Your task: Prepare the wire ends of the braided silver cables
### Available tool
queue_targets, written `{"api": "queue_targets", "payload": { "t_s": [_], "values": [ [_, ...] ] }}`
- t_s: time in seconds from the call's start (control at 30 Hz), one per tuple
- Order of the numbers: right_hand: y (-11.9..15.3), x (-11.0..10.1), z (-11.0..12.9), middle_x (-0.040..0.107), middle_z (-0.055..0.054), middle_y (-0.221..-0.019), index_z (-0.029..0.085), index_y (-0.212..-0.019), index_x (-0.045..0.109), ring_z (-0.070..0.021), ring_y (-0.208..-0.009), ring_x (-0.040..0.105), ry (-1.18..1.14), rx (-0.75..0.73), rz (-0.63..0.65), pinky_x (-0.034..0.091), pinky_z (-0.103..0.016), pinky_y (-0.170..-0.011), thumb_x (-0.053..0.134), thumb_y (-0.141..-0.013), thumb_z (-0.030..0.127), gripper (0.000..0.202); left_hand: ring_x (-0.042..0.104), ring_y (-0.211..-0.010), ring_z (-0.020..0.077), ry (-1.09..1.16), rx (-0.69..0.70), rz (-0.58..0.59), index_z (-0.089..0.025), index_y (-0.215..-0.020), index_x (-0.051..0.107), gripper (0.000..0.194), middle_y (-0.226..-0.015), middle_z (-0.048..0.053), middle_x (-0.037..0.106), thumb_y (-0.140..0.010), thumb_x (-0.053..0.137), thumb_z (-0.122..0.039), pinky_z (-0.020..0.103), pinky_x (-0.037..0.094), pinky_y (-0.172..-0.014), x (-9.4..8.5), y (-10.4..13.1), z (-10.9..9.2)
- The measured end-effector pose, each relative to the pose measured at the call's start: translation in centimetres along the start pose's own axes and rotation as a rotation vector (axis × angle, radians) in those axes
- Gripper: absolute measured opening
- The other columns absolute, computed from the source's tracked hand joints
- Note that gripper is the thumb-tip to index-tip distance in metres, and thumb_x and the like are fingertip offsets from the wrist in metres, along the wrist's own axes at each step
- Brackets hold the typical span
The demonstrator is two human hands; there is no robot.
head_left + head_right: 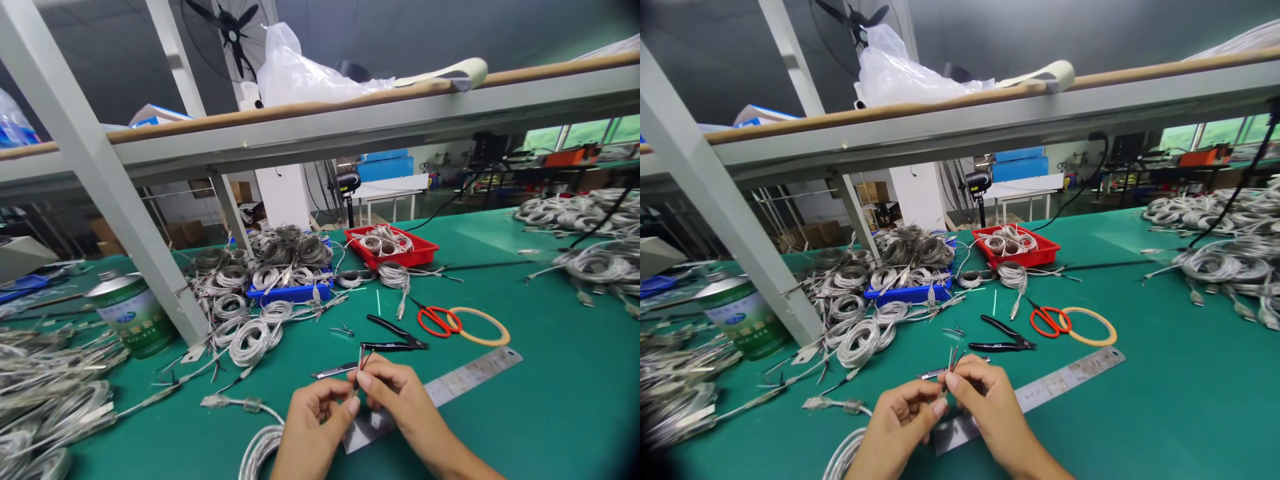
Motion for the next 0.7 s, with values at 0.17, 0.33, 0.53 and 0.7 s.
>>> {"api": "queue_targets", "payload": {
  "t_s": [0.17,0.33,0.53,0.7],
  "values": [
    [0.2,0.1,0.1,0.048,0.001,-0.067,0.016,-0.058,0.058,-0.0117,-0.063,0.044,-0.036,0.034,0.021,0.033,-0.024,-0.058,0.052,-0.082,0.037,0.033,0.036,-0.047,0.0068,0.021,0.035,-0.040,-0.012,-0.074,0.068,0.021,-0.055,-0.001,0.052,-0.063,0.071,-0.029,0.018,0.031,-0.046,-0.3,0.1,0.0],
    [0.3,0.2,0.6,0.054,-0.002,-0.075,0.017,-0.057,0.058,-0.0143,-0.070,0.047,-0.049,0.031,0.038,0.034,-0.026,-0.063,0.052,-0.082,0.036,0.032,0.038,-0.049,0.0071,0.015,0.077,-0.058,-0.013,-0.069,0.069,0.012,-0.059,0.000,0.057,-0.062,0.072,-0.023,0.019,0.033,-0.047,-0.5,0.2,-0.2],
    [0.4,0.1,0.8,0.049,0.000,-0.066,0.018,-0.056,0.057,-0.0158,-0.073,0.048,-0.012,0.002,0.033,0.036,-0.027,-0.066,0.052,-0.082,0.034,0.032,0.039,-0.049,0.0072,0.002,0.070,-0.061,-0.012,-0.069,0.069,0.013,-0.057,0.000,0.057,-0.062,0.072,-0.023,0.018,0.033,-0.047,-0.4,0.3,-0.5],
    [0.5,-0.2,1.0,0.054,-0.001,-0.071,0.018,-0.059,0.061,-0.0158,-0.073,0.050,0.057,-0.031,-0.004,0.038,-0.027,-0.067,0.054,-0.082,0.032,0.028,0.036,-0.045,0.0064,-0.002,0.034,-0.041,-0.010,-0.074,0.067,0.024,-0.051,-0.002,0.052,-0.064,0.070,-0.032,0.018,0.030,-0.042,0.1,0.3,-0.9]
  ]
}}
Point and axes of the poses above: each hand's wrist, its own y-axis away from the middle knuckle, its own x-axis out of the palm, z = x × y, the point moved 6 cm from there along -y, towards the middle knuckle
